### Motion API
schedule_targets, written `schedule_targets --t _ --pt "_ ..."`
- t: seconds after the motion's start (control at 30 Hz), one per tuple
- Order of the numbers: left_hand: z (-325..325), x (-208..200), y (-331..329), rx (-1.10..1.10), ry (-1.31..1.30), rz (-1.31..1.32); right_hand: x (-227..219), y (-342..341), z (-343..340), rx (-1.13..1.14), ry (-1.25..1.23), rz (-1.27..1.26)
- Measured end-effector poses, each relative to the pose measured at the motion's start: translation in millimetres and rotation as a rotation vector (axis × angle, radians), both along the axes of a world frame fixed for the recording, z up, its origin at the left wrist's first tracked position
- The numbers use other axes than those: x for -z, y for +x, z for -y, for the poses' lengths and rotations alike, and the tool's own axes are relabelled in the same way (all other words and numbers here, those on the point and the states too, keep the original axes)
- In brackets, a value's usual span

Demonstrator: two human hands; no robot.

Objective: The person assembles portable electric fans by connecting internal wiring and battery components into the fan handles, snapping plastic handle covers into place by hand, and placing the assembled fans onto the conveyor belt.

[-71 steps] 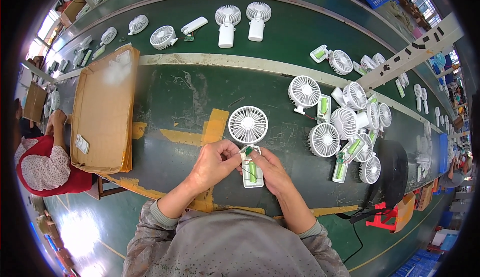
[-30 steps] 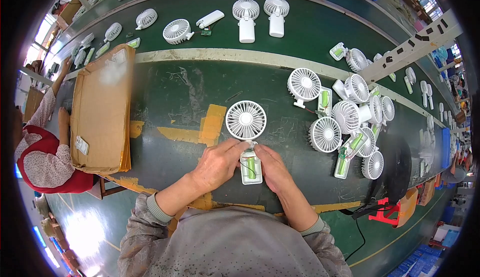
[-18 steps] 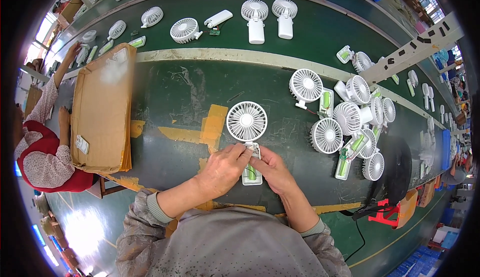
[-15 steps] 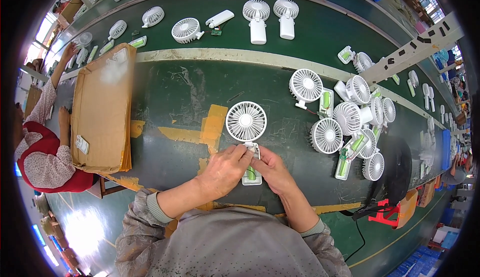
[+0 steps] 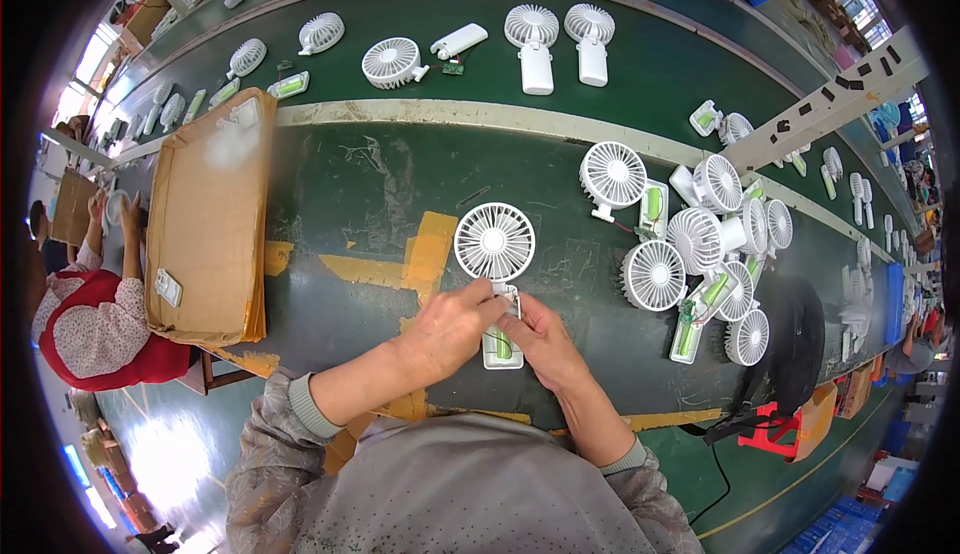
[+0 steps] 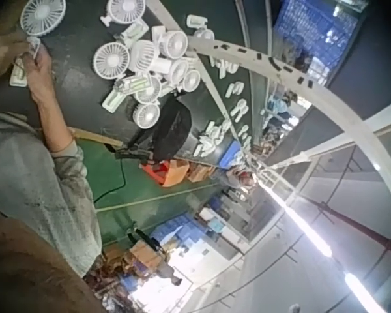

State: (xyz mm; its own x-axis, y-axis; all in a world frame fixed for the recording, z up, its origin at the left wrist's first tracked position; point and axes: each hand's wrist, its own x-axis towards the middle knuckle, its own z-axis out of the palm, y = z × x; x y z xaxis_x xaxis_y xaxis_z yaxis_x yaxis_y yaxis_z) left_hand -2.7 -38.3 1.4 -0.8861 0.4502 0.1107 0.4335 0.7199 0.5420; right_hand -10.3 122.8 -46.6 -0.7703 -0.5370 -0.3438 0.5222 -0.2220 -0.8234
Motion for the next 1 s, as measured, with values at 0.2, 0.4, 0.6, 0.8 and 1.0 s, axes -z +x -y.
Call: schedule_targets --t 0.2,0.4,0.6,0.8,1.0 --pt "3.1 -1.3 -6.7 -0.109 0.108 0.156 -6.8 -1.7 0.1 -0.028 -0.014 0.053" --pt "3.7 -4.6 -17.2 -0.131 0.062 0.245 -8.7 -3.7 0.7 -0.031 0.031 0.023" --pt "7.2 -3.6 -17.8 -0.087 0.070 0.229 -18.7 -9.3 2.0 -0.018 0.060 0.154" --pt "8.7 -4.0 -15.5 -0.125 0.086 0.284 -13.3 -13.1 9.1 0.005 0.171 0.142" --pt "14.9 5.4 -14.5 -0.153 0.201 0.266 -10.5 -7.3 18.4 0.151 0.169 0.044"
